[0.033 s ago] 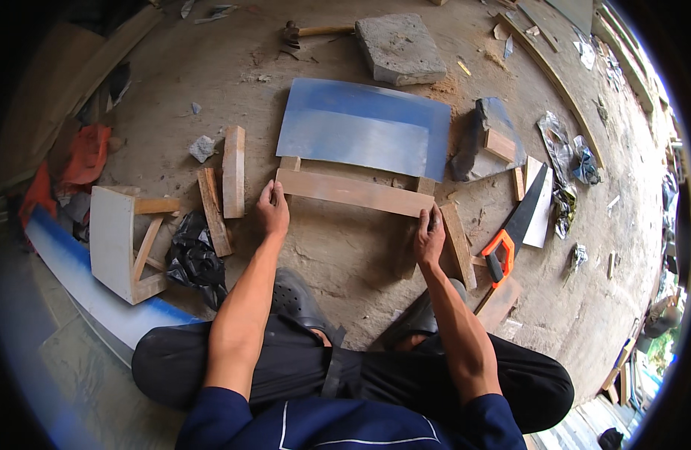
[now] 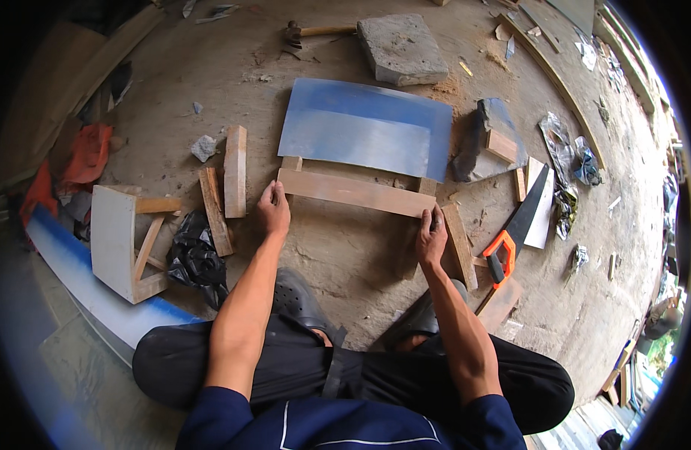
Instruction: The person sits on the floor and uses a hand saw to cut a small piece of wood placed between two concrete blocks. After cutting, the person arranges the cut pieces and a larger plank on the floor.
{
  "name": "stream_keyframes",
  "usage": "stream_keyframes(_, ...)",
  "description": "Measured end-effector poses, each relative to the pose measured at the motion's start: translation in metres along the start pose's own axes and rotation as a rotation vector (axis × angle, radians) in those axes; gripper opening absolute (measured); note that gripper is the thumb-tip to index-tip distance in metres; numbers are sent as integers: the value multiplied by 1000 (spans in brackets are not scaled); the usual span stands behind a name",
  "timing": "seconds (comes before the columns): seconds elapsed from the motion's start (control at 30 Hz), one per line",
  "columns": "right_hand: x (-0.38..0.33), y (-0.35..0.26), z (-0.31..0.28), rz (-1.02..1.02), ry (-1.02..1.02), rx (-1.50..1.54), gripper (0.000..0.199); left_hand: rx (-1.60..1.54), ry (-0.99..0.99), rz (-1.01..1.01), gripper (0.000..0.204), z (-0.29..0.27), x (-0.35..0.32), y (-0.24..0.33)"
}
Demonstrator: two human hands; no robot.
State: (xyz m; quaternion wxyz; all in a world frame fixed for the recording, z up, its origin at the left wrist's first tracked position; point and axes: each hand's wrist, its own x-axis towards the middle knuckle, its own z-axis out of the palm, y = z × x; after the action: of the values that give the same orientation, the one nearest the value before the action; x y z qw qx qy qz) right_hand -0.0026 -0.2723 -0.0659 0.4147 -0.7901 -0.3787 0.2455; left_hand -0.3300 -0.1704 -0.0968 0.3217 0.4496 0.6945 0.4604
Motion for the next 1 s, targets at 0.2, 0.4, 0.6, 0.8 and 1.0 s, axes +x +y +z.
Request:
stream_keyframes(0.2, 3, 1, -1, 101, 17, 53, 32, 215, 14, 9, 41, -2, 0, 7)
stream_keyframes(0.4, 5, 6, -1, 84, -6, 78, 32, 215, 37, 19, 39, -1, 3, 1)
stream_keyframes(0.6, 4, 3, -1, 106, 4, 62, 33, 59, -111, -98, 44, -5, -1, 7)
stream_keyframes(0.8, 2, -7, 3, 140, 26, 29, 33, 377, -193, 15, 65, -13, -9, 13)
stream_keyframes(1.0, 3, -15, -1, 166, 15, -9, 33, 324, -181, 66, 63, -10, -12, 14)
